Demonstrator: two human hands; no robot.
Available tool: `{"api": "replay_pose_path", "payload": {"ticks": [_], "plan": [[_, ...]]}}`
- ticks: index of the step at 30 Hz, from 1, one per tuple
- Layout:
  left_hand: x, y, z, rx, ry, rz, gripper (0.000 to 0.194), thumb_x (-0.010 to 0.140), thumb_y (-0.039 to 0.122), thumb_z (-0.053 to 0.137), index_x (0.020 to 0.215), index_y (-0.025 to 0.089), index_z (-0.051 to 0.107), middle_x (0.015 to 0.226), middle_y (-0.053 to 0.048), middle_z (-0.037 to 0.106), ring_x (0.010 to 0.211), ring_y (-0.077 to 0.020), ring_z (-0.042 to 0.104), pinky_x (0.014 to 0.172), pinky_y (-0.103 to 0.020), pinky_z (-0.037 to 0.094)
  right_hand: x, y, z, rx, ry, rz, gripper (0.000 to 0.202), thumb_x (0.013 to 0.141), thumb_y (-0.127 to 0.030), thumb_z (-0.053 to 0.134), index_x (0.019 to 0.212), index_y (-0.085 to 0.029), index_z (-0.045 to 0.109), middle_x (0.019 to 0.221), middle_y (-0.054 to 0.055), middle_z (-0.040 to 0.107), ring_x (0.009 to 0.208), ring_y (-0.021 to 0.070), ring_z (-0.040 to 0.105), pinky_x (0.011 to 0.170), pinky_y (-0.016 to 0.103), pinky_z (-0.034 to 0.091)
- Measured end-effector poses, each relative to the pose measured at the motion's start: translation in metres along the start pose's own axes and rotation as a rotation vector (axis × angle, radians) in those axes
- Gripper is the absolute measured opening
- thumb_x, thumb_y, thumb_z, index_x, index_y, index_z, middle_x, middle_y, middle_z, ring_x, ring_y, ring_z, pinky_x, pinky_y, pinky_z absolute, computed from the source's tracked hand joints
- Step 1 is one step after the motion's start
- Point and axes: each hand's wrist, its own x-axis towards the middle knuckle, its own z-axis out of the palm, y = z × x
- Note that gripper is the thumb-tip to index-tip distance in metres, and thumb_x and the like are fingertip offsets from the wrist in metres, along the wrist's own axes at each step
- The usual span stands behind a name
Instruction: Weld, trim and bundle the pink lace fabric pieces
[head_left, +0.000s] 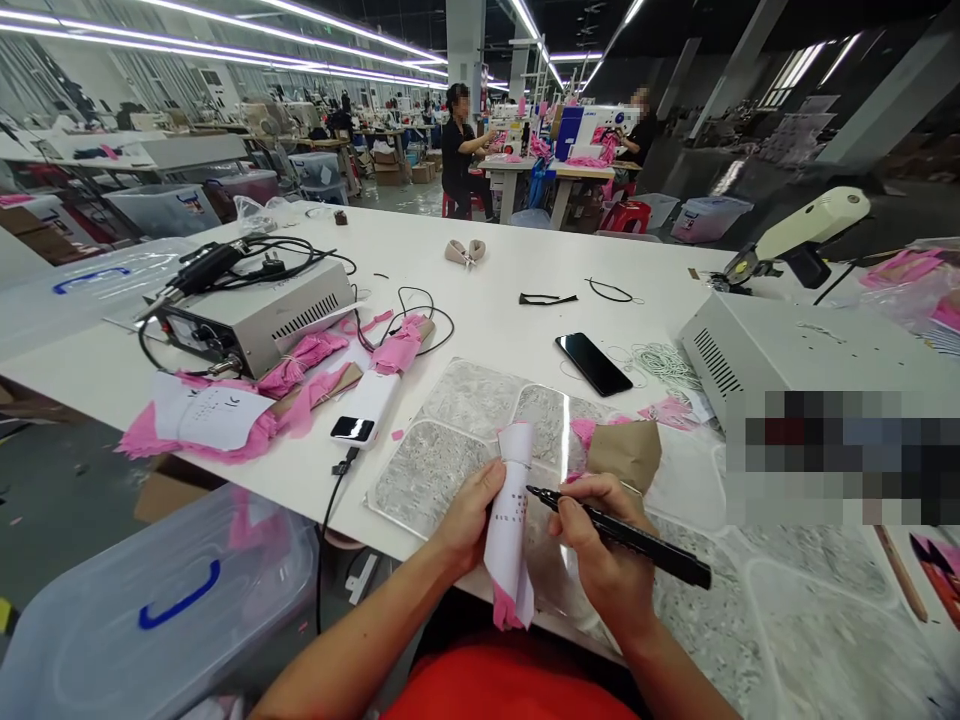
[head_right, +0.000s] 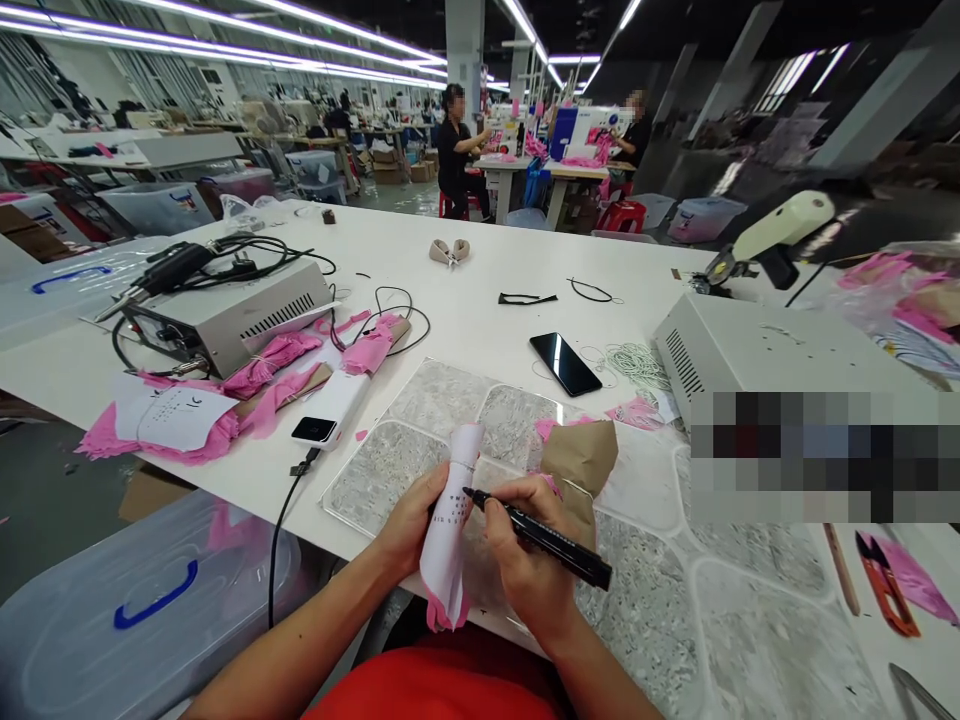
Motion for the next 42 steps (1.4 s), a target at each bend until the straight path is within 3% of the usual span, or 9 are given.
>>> {"api": "replay_pose_path", "payload": {"ticks": [3, 7, 13, 24, 29, 35, 42], "plan": [[0.002, 0.003, -0.001, -0.044, 0.009, -0.046, 0.048, 0.067, 0.056, 0.07, 0.087, 0.014, 0.06, 0.057, 0.002, 0.051, 0.049, -0.0076, 0.043, 0.048, -0.02, 0.031, -0.003, 0.003, -0.004, -0.033, 0.006, -0.031, 0.009, 0.082, -0.027, 0.058, 0.078, -0.02, 0.057, 0.055, -0.004, 0.055, 0.047, 0.0108, 0.052, 0.046, 0.024, 0.042], [0.007, 0.006, -0.005, -0.191, -0.127, -0.134, 0.056, 0.078, 0.057, 0.056, 0.111, 0.012, 0.06, 0.055, 0.001, 0.052, 0.047, -0.0088, 0.042, 0.047, -0.02, 0.032, -0.007, -0.004, -0.003, -0.042, -0.037, -0.099, 0.004, 0.082, -0.024, 0.057, 0.079, -0.02, 0.058, 0.056, -0.004, 0.058, 0.046, 0.0103, 0.054, 0.043, 0.022, 0.044], [0.01, 0.001, -0.005, -0.246, -0.17, -0.086, 0.062, 0.082, 0.054, 0.05, 0.125, 0.009, 0.054, 0.053, -0.001, 0.054, 0.046, -0.0102, 0.043, 0.047, -0.021, 0.034, -0.013, -0.009, 0.006, -0.078, -0.062, -0.187, 0.003, 0.08, -0.021, 0.059, 0.077, -0.021, 0.059, 0.053, -0.004, 0.061, 0.045, 0.0116, 0.057, 0.042, 0.022, 0.047], [0.007, -0.002, 0.007, -0.255, -0.086, -0.022, 0.065, 0.076, 0.051, 0.057, 0.123, 0.007, 0.053, 0.053, 0.0, 0.052, 0.044, -0.0094, 0.04, 0.046, -0.021, 0.032, -0.014, -0.003, 0.004, -0.137, -0.051, -0.236, 0.001, 0.08, -0.021, 0.059, 0.079, -0.02, 0.06, 0.056, -0.004, 0.061, 0.047, 0.0105, 0.056, 0.045, 0.022, 0.047], [0.011, -0.005, 0.001, -0.255, -0.121, -0.023, 0.064, 0.078, 0.052, 0.055, 0.123, 0.007, 0.053, 0.054, -0.001, 0.053, 0.046, -0.0101, 0.043, 0.048, -0.021, 0.033, -0.019, -0.002, -0.003, -0.156, -0.209, -0.25, 0.008, 0.08, -0.019, 0.058, 0.073, -0.021, 0.059, 0.055, -0.005, 0.06, 0.043, 0.0077, 0.053, 0.042, 0.019, 0.044], [0.014, -0.006, -0.003, -0.307, -0.174, -0.027, 0.061, 0.081, 0.05, 0.051, 0.126, 0.008, 0.052, 0.055, -0.002, 0.053, 0.045, -0.0098, 0.042, 0.047, -0.021, 0.032, -0.019, 0.003, -0.002, -0.066, -0.091, -0.209, 0.005, 0.081, -0.018, 0.057, 0.083, -0.022, 0.06, 0.058, -0.005, 0.061, 0.046, 0.0091, 0.056, 0.043, 0.019, 0.047], [0.011, -0.003, 0.001, -0.349, -0.202, -0.003, 0.058, 0.083, 0.05, 0.049, 0.124, 0.009, 0.054, 0.054, -0.001, 0.052, 0.046, -0.0099, 0.041, 0.047, -0.021, 0.031, -0.018, 0.001, 0.006, -0.058, -0.115, -0.234, 0.007, 0.082, -0.017, 0.057, 0.087, -0.021, 0.06, 0.064, -0.004, 0.062, 0.05, 0.0083, 0.059, 0.049, 0.018, 0.05]]}}
